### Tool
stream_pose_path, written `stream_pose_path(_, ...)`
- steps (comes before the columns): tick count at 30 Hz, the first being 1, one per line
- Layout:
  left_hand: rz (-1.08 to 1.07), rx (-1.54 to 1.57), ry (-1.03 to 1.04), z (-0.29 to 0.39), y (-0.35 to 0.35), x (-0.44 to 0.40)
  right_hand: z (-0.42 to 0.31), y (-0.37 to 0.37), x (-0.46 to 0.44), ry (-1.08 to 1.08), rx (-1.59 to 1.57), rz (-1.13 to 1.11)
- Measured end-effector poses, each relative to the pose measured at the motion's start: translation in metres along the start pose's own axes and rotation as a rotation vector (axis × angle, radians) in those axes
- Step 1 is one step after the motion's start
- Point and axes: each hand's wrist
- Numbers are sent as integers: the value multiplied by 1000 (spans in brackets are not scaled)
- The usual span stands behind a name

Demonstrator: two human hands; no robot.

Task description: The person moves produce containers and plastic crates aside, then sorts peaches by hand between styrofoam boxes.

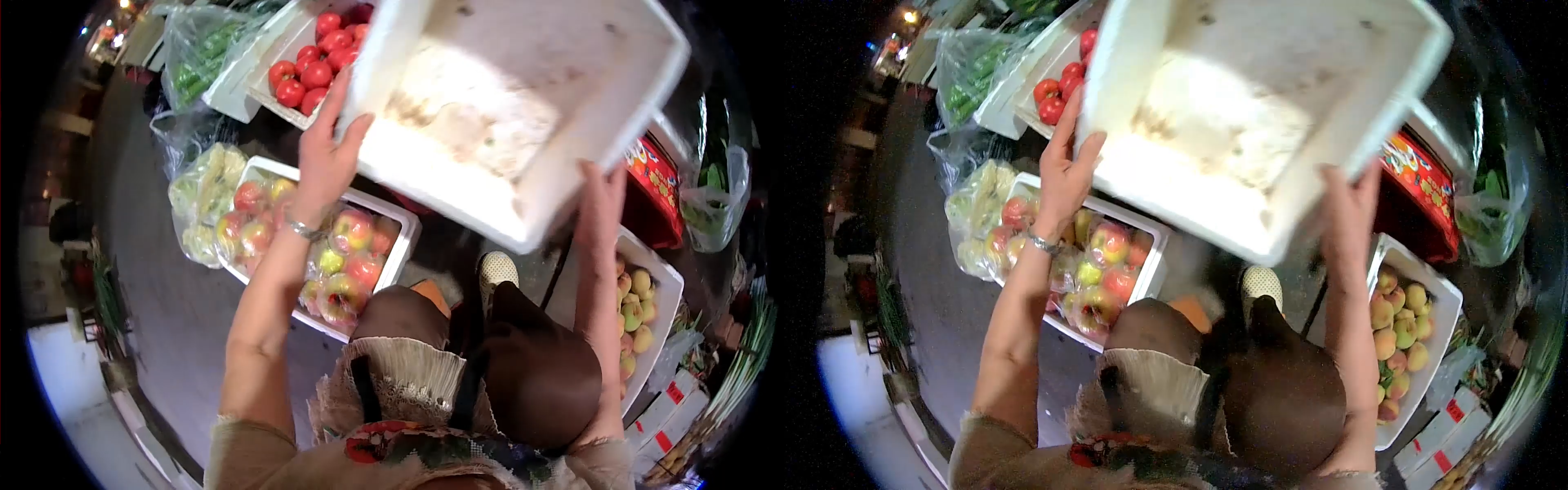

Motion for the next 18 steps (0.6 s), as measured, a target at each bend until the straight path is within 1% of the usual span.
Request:
stream_pose_path(2, 11, 473, -165, 30, 5, -2, -8, -20, -18, -65, -223, 212)
stream_pose_path(4, 51, 464, -179, 27, 12, -4, -28, -38, -31, -44, -217, 315)
stream_pose_path(5, 55, 380, -253, 18, 22, 3, -30, -51, -42, -46, -249, 311)
stream_pose_path(6, -68, 161, -320, 8, 26, 14, -31, -61, -52, -49, -280, 310)
stream_pose_path(7, -136, -86, -208, 2, 31, 27, -39, -62, -59, -65, -312, 321)
stream_pose_path(8, -239, -200, -33, -10, 36, 39, -39, -77, -78, -49, -322, 256)
stream_pose_path(10, -372, -289, 96, -31, 51, 69, -45, -91, -108, -101, -330, 242)
stream_pose_path(12, -521, -465, 34, -40, 63, 93, -57, -87, -130, -236, -326, 190)
stream_pose_path(13, -559, -539, 14, -43, 69, 103, -55, -97, -148, -216, -287, 266)
stream_pose_path(14, -599, -615, -9, -46, 74, 111, -47, -105, -161, -243, -293, 262)
stream_pose_path(15, -679, -603, -54, -51, 77, 115, -45, -104, -167, -270, -299, 259)
stream_pose_path(16, -618, -630, -46, -58, 82, 122, -58, -73, -141, -240, -315, 265)
stream_pose_path(18, -618, -662, -67, -59, 85, 122, -41, -44, -112, -280, -323, 197)
Point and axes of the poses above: each hand's wrist, its own x-axis away from the middle knuckle, its own y-axis out of the palm, z = x × y, and after that the axes turned 10 degrees about -x, right-handed
